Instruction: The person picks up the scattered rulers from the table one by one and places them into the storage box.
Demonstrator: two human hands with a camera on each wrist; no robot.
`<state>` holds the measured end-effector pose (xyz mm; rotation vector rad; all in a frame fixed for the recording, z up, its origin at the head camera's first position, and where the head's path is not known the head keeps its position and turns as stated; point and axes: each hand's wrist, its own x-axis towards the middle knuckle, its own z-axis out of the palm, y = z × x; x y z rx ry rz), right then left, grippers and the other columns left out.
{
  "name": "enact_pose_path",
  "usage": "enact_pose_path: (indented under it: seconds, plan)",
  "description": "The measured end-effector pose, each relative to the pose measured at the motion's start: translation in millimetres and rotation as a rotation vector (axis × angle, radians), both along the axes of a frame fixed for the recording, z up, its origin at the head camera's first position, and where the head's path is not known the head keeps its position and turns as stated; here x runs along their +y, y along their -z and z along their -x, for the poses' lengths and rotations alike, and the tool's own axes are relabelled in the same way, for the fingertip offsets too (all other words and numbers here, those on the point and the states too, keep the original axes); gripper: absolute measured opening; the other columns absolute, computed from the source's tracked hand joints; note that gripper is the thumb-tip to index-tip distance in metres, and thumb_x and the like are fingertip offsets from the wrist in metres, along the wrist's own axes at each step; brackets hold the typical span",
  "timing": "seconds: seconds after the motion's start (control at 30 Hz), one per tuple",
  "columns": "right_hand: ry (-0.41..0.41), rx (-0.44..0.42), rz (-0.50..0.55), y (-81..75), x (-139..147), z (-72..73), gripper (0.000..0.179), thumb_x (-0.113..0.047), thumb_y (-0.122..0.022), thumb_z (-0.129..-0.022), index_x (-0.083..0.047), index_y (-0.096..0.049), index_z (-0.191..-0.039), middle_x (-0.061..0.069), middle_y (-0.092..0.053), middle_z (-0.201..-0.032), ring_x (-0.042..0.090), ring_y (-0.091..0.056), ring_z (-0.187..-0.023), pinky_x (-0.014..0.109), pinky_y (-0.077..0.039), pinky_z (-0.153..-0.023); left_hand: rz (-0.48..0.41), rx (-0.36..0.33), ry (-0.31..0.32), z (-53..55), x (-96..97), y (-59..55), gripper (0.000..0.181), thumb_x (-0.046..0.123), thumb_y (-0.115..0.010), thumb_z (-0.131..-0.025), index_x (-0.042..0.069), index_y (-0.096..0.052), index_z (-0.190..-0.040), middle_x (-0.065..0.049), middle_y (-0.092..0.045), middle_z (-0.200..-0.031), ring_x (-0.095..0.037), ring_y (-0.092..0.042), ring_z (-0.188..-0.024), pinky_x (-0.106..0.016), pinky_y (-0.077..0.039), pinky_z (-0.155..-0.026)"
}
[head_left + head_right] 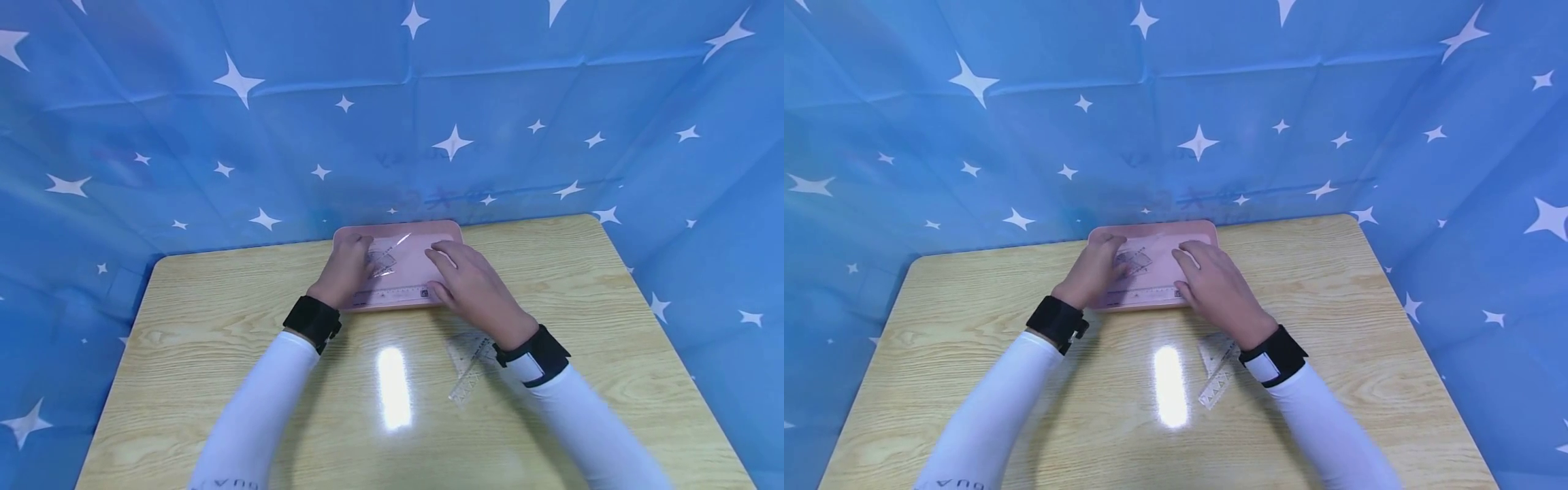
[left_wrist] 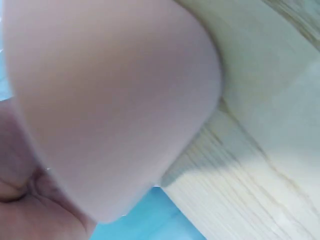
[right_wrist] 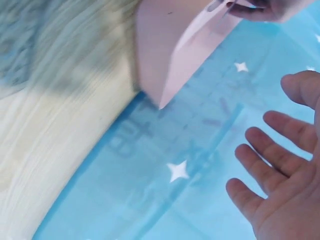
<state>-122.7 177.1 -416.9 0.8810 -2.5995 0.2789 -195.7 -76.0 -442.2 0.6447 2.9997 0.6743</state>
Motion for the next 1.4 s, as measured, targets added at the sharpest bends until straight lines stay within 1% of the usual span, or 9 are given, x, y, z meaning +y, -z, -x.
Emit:
enact_pose_path:
  seconds: [0.17,0.27,0.37,0.63,0.87,0.97,1.17,1.27,1.4]
  plan:
    - [0.032,-0.015,-0.024,-0.9,16.0,-0.6,0.051,-0.022,-0.074,-0.094,0.002,-0.06,-0.136,0.021,-0.061,-0.14,0.037,-0.056,-0.133,0.051,-0.042,-0.116,0.074,-0.052,-0.009,8.4,0.1,6.5,0.03,0.014,-0.07,-0.099,-0.006,-0.064,-0.12,-0.022,-0.064,-0.111,-0.032,-0.066,-0.103,-0.042,-0.054,-0.089]
    - [0.042,-0.006,-0.026,-1.0,26.3,0.6,0.049,-0.02,-0.076,-0.093,0.003,-0.061,-0.134,0.022,-0.061,-0.137,0.038,-0.057,-0.13,0.052,-0.043,-0.114,0.094,-0.076,-0.025,11.5,-0.3,11.2,0.028,0.017,-0.069,-0.1,-0.005,-0.065,-0.117,-0.021,-0.065,-0.109,-0.032,-0.067,-0.102,-0.042,-0.055,-0.089]
    - [0.05,0.004,-0.029,-0.5,37.3,0.3,0.046,-0.019,-0.075,-0.093,0.003,-0.063,-0.131,0.022,-0.061,-0.135,0.038,-0.059,-0.126,0.052,-0.045,-0.112,0.121,-0.079,-0.015,14.0,-1.3,17.6,0.027,0.018,-0.067,-0.101,-0.006,-0.065,-0.113,-0.022,-0.066,-0.106,-0.034,-0.067,-0.101,-0.044,-0.056,-0.09]
    - [0.096,-0.044,-0.066,8.1,62.7,-4.5,0.049,-0.021,-0.076,-0.093,0.004,-0.062,-0.133,0.024,-0.06,-0.137,0.04,-0.058,-0.127,0.054,-0.044,-0.112,0.247,-0.03,0.019,17.7,-2.7,31.5,0.031,0.022,-0.067,-0.102,-0.007,-0.067,-0.113,-0.02,-0.068,-0.104,-0.034,-0.065,-0.105,-0.049,-0.051,-0.1]
    - [0.138,-0.082,-0.085,22.6,77.3,-8.0,0.047,-0.018,-0.077,-0.092,0.004,-0.063,-0.131,0.025,-0.062,-0.133,0.041,-0.059,-0.126,0.055,-0.046,-0.109,0.399,0.089,0.055,18.9,2.0,34.2,0.03,0.021,-0.063,-0.104,-0.008,-0.067,-0.112,-0.02,-0.07,-0.101,-0.033,-0.066,-0.103,-0.049,-0.052,-0.095]
    - [0.154,-0.119,-0.091,30.5,81.3,-10.2,0.045,-0.018,-0.077,-0.092,0.004,-0.064,-0.13,0.025,-0.063,-0.132,0.041,-0.06,-0.125,0.056,-0.047,-0.108,0.421,0.122,0.055,17.7,3.4,34.7,0.03,0.02,-0.063,-0.103,-0.009,-0.067,-0.111,-0.021,-0.069,-0.1,-0.034,-0.066,-0.102,-0.049,-0.053,-0.092]
    - [0.15,-0.197,-0.088,43.8,87.3,-16.4,0.041,-0.013,-0.077,-0.093,0.004,-0.066,-0.128,0.025,-0.064,-0.131,0.041,-0.061,-0.124,0.055,-0.049,-0.106,0.412,0.104,0.038,18.8,3.6,39.2,0.021,0.005,-0.052,-0.106,-0.01,-0.065,-0.111,-0.023,-0.067,-0.099,-0.034,-0.063,-0.102,-0.05,-0.052,-0.091]
    - [0.143,-0.202,-0.088,49.3,89.1,-19.3,0.039,-0.013,-0.075,-0.094,0.004,-0.066,-0.127,0.025,-0.064,-0.13,0.041,-0.061,-0.124,0.055,-0.049,-0.105,0.443,0.089,0.033,18.4,4.1,40.3,0.02,0.0,-0.048,-0.106,-0.01,-0.065,-0.112,-0.022,-0.067,-0.1,-0.033,-0.061,-0.101,-0.049,-0.052,-0.09]
    - [0.139,-0.208,-0.081,55.1,91.3,-24.4,0.038,-0.014,-0.075,-0.094,0.005,-0.067,-0.126,0.025,-0.066,-0.128,0.041,-0.062,-0.122,0.055,-0.051,-0.104,0.495,0.086,0.04,16.8,6.6,39.6,0.023,0.004,-0.048,-0.108,-0.01,-0.065,-0.113,-0.022,-0.067,-0.102,-0.032,-0.059,-0.103,-0.049,-0.051,-0.09]
